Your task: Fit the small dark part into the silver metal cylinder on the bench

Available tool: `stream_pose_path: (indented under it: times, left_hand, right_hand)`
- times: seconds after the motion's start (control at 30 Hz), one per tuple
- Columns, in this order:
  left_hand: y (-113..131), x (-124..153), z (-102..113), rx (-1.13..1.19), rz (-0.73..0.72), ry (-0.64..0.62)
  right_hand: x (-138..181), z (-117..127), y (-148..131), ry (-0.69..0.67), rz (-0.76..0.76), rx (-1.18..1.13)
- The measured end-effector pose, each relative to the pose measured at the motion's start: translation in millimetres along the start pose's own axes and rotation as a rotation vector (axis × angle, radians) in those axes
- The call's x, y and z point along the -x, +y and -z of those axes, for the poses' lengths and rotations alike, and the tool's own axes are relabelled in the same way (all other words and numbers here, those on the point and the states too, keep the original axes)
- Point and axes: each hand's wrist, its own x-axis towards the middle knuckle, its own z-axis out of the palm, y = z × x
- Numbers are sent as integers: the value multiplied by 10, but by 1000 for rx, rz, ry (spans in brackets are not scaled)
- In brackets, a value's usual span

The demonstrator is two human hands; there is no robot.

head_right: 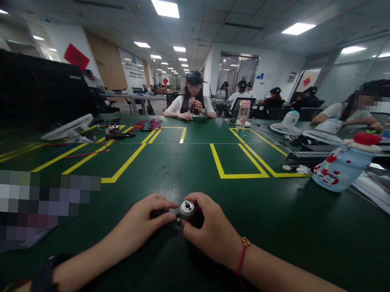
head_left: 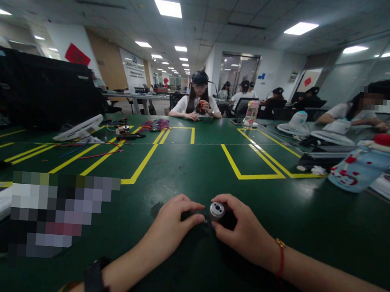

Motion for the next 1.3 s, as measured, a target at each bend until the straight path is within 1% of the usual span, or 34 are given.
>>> stream_pose_path:
  times: [0.07,0.1,0.13,0.17,0.2,0.27,0.33,0.4,0.47,0.5,0.57,0.63,0.67,0.7,0.73,0.77,0.8,0.83,0.87,0.9,0.97,1.03,1.07,1.1,1.17,1.23,1.3]
  left_hand:
    - [-64,-3,119,58,56,69]
    - [-107,-3,182,73,93,128]
    - [-153,-3,240,88,145,174]
    - [-199,-4,290,110,204,191]
    - [-242,-6,329,148,249,204]
    - [-310,-12,368,216,304,187]
    - [-349,-21,367,230,304,157]
    - [-366,-29,349,193,282,144]
    - [-372,-34,335,171,267,147]
    - [-373,-35,331,169,264,150]
    - [-369,-32,330,170,263,152]
    - [-358,-26,330,169,269,156]
    - [-351,-23,329,169,273,159]
    - [-344,-20,328,168,278,164]
    - [-337,-19,326,166,282,168]
    - [-330,-18,325,164,285,172]
    - [-322,-18,324,162,286,174]
    - [-315,-19,323,159,285,177]
    - [-308,-19,324,157,283,179]
    - [-301,-20,325,153,280,182]
    - [-286,-18,327,144,267,190]
    - [-274,-14,329,138,253,197]
    - [-269,-11,330,139,249,197]
    - [-265,-9,330,140,248,197]
    - [-261,-4,330,142,253,198]
    - [-262,-2,331,136,256,196]
    - [-267,-3,331,129,252,194]
  right_hand:
    - [3,26,11,26,-17,27]
    - [-5,64,37,51,-34,57]
    - [-21,125,80,89,-56,99]
    - [-46,214,143,137,-82,154]
    - [-79,332,228,190,-112,222]
    - [-157,647,448,288,-180,401]
    - [-225,1024,705,323,-260,627]
    - [-260,1386,953,245,-364,814]
    - [-254,1662,1158,136,-486,910]
    - [-240,1757,1236,92,-534,928]
    - [-200,1860,1334,38,-585,930]
    - [-166,1868,1336,31,-610,935]
    - [-155,1839,1296,70,-601,970]
    - [-151,1787,1228,148,-563,1026]
    - [-152,1710,1134,255,-495,1087]
    - [-158,1605,1019,358,-397,1130]
    - [-164,1470,886,426,-276,1130]
    - [-167,1307,744,434,-155,1076]
    - [-164,1120,599,364,-55,970]
    - [-153,918,459,242,26,826]
    - [-110,516,215,8,107,574]
    - [-59,197,49,-166,157,471]
    - [-41,95,2,-225,174,454]
    - [-32,39,-19,-262,185,449]
    - [-49,71,11,-262,186,459]
    - [-99,277,120,-174,141,547]
    - [-156,609,280,-20,31,745]
